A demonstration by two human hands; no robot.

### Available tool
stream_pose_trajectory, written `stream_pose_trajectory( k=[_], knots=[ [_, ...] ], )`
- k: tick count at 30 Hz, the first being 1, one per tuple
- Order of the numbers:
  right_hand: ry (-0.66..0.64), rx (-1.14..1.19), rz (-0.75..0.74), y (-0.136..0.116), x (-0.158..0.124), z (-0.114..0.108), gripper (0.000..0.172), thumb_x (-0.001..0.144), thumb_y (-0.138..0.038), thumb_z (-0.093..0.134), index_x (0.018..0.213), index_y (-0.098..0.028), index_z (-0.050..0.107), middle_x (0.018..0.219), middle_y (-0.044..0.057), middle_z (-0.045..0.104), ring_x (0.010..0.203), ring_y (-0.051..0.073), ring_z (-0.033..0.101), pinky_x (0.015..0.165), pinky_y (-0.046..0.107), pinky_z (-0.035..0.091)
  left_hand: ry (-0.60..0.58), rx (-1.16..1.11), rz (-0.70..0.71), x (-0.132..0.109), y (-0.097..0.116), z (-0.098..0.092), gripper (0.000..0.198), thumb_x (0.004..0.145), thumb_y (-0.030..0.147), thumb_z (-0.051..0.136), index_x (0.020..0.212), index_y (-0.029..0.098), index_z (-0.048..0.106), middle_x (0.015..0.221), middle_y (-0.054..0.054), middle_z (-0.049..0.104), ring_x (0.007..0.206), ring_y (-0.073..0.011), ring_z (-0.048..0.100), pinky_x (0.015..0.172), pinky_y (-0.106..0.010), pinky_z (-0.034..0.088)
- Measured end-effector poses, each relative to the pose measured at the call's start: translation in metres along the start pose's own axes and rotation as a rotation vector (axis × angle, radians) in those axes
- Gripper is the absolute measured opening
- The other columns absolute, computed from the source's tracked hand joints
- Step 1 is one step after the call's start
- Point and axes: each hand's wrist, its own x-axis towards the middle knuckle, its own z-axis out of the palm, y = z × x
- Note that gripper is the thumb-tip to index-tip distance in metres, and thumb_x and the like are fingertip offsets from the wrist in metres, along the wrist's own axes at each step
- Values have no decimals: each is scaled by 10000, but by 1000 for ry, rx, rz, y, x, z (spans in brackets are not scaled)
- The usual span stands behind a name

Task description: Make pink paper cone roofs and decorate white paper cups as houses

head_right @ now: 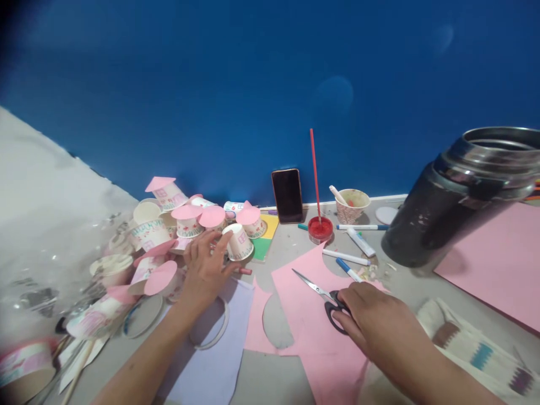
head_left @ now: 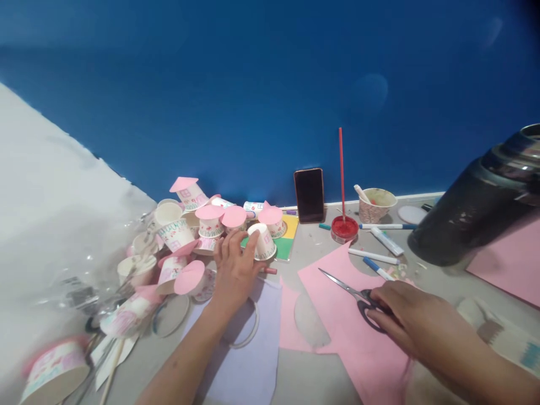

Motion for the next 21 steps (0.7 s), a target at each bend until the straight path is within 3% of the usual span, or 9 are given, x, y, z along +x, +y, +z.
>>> stream_pose_trajectory(
  k=[5,8,10,13,15,21],
  knots=[
    [-89,-45,8,-5,3,-9,130,942,-298,632,841,-233,681,771,44,701,650,224,663,577,317,387,83,-150,28,3,17,-34,435,946,265,633,1372,195,577,1300,-197,598,1329,-395,522,1107,-600,392],
    [-125,-19,52,-8,7,-17,104,934,-283,638,869,-220,690,808,50,706,693,219,668,595,307,395,-95,-295,190,-3,42,-55,344,979,234,584,1322,214,603,1285,-144,665,1270,-308,593,1058,-473,466],
    [-107,41,133,-11,11,-24,129,950,-290,611,878,-210,682,818,53,701,695,207,657,607,300,404,-251,-342,364,-14,62,-59,422,987,378,595,1381,228,592,1366,-139,670,1354,-321,556,1097,-482,443],
    [-68,206,254,-16,17,-33,161,949,-300,574,854,-206,665,818,54,698,726,203,657,649,300,434,-278,-376,517,-36,89,-49,839,905,712,561,1549,185,454,1502,-185,594,1449,-355,472,1159,-517,380],
    [-55,377,326,-18,19,-36,150,934,-288,549,873,-210,662,753,32,699,696,195,652,645,298,448,-268,-393,586,-49,100,-36,936,857,805,518,1552,181,456,1534,-201,564,1467,-364,452,1179,-529,348],
    [102,863,511,-16,19,-38,212,906,-354,558,968,-199,689,626,-16,661,548,158,615,533,266,479,-143,-383,590,-75,108,-5,698,944,726,451,1380,209,624,1440,-156,662,1419,-321,505,1281,-555,0]
  ],
)
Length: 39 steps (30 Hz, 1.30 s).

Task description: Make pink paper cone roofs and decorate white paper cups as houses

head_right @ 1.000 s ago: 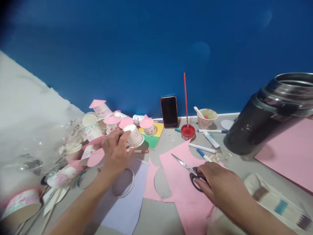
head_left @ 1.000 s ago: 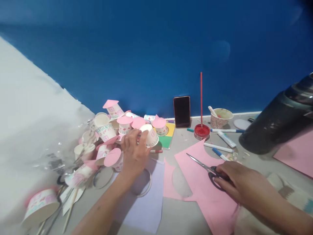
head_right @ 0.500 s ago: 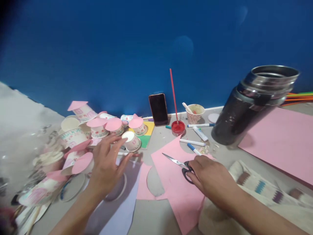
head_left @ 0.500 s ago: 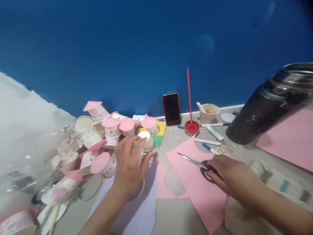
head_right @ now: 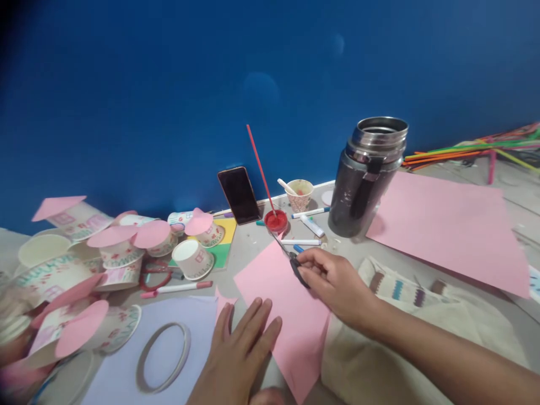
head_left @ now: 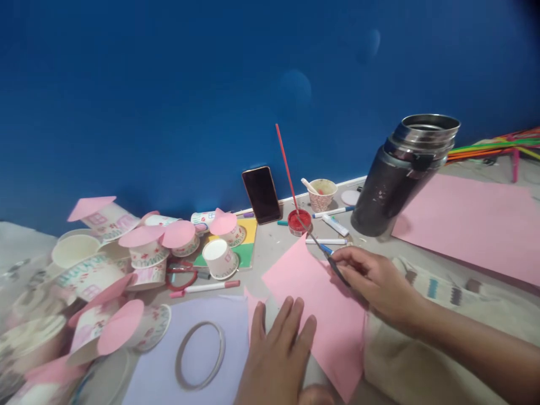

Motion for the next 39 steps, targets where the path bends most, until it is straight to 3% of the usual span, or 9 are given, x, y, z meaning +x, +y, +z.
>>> stream_pose_trajectory(
  k=[5,10,14,16,19,25,29,35,39],
  knots=[
    [55,243,85,7,4,-2,327,827,-382,721,1083,-179,726,752,33,734,604,182,675,602,315,589,-22,75,-26,-8,0,13,379,924,370,658,1297,304,651,1338,-76,734,1323,-275,572,1276,-560,-42],
    [46,364,151,7,6,-3,397,729,-439,829,1021,-182,752,894,63,746,767,213,707,658,328,645,49,-45,-145,-8,9,6,466,909,630,582,1162,252,683,1224,-133,748,1203,-338,617,1227,-616,97],
    [125,251,105,9,6,-5,342,731,-413,822,968,-175,757,844,56,745,755,198,687,630,276,596,-45,-173,-336,2,13,-19,280,959,502,577,994,238,666,1088,-99,745,1036,-290,647,1136,-573,229],
    [112,235,106,11,4,-6,331,759,-418,797,982,-177,753,833,57,749,729,193,676,583,263,565,-13,-194,-367,7,14,-27,275,967,470,572,1050,225,667,1036,-91,737,970,-270,647,1108,-543,249],
    [70,223,107,15,2,-5,317,808,-435,761,998,-182,746,844,63,757,704,193,672,551,264,540,51,-163,-258,10,14,-30,454,990,505,525,1287,176,622,1217,-151,724,1184,-312,618,1150,-525,206],
    [114,-235,-99,24,9,-10,238,841,-371,658,982,-206,757,807,48,745,682,216,662,645,345,528,-37,-191,-207,7,19,-27,316,1017,398,534,1243,197,624,1332,-130,704,1304,-298,589,1206,-511,135],
    [69,-621,-294,31,13,-15,234,852,-333,632,1017,-222,755,984,84,766,888,283,710,761,386,525,8,-309,-252,8,24,-26,120,984,281,597,1075,228,654,1191,-66,745,1253,-246,633,1231,-483,141],
    [-46,-879,-272,34,13,-15,155,888,-340,652,962,-250,754,955,69,771,829,271,723,667,339,466,142,-351,-217,6,27,-12,174,976,190,607,806,226,625,911,15,727,1074,-150,688,1248,-429,166],
    [-48,-932,-216,28,16,-20,168,911,-345,631,936,-229,751,900,78,753,792,269,697,653,337,420,74,-334,-204,9,28,-20,163,963,127,607,827,217,610,914,18,728,1105,-146,670,1233,-445,190]
  ],
)
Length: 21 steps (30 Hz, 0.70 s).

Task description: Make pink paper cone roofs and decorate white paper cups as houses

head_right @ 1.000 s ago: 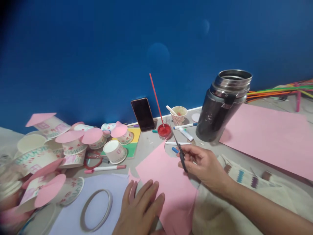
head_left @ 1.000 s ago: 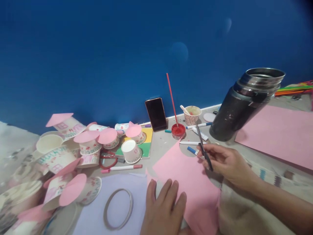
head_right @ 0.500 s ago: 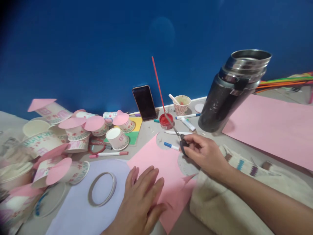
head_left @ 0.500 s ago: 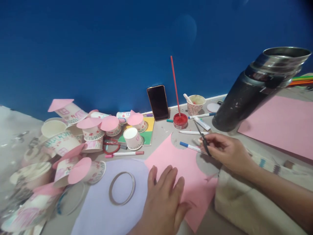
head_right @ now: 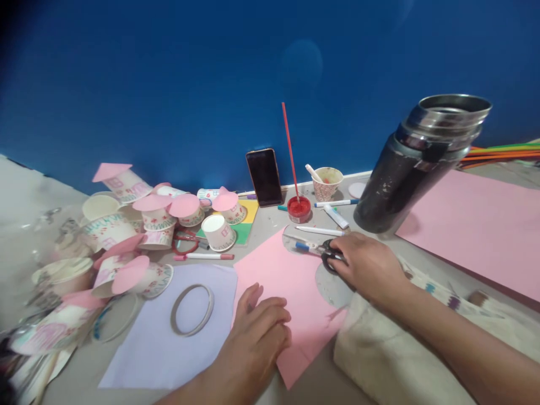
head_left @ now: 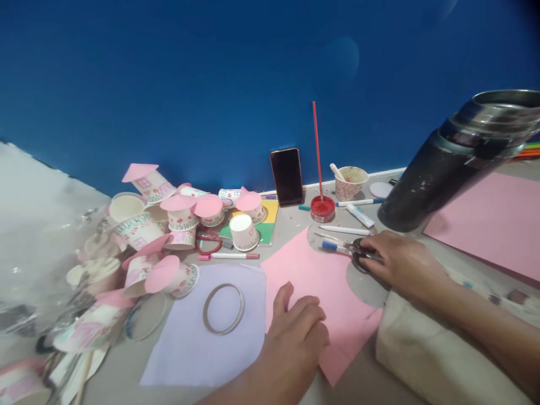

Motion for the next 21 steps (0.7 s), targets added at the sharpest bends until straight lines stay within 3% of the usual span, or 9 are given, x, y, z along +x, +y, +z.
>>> stream_pose_trajectory(
  k=[2,5,8,11,14,17,21],
  knots=[
    [10,-37,52,1,2,-4,198,912,-361,629,959,-212,751,883,95,737,796,281,679,638,336,389,-100,-11,-1,4,5,-11,80,953,206,652,885,215,611,988,-2,728,1121,-180,654,1204,-483,226],
    [26,-62,127,1,5,-8,230,923,-390,624,981,-208,753,872,105,718,797,279,652,618,329,345,-287,17,-77,8,13,-25,299,904,457,725,1018,199,625,1056,-62,707,1057,-254,631,1111,-554,305],
    [23,-64,148,0,5,-8,229,922,-395,637,993,-214,757,895,103,721,826,273,642,623,324,334,-321,74,-58,6,16,-22,179,946,374,687,943,204,634,967,-52,688,953,-240,607,1032,-532,337],
    [20,-81,138,-3,5,-8,249,920,-398,648,1045,-212,757,945,106,736,857,271,646,635,321,346,-289,82,13,2,15,-14,108,967,198,614,860,202,624,869,-21,663,852,-196,578,969,-469,352],
    [15,-114,128,-5,3,-10,257,937,-394,633,1060,-206,757,959,114,743,839,260,642,625,321,336,-234,93,50,4,14,-22,135,937,94,575,879,199,637,878,-18,680,843,-179,589,1002,-460,343],
    [4,-129,119,-5,3,-13,242,939,-385,631,1036,-203,757,958,121,743,832,259,634,609,324,315,-75,104,-16,12,13,-54,168,965,85,540,941,216,644,899,-9,714,881,-179,637,1023,-454,355],
    [-1,-161,118,-3,4,-11,233,923,-395,656,1025,-211,755,945,112,740,836,264,627,601,326,308,214,224,-149,11,11,-107,115,946,122,621,953,235,642,919,-32,725,936,-212,687,902,-405,504]
  ],
)
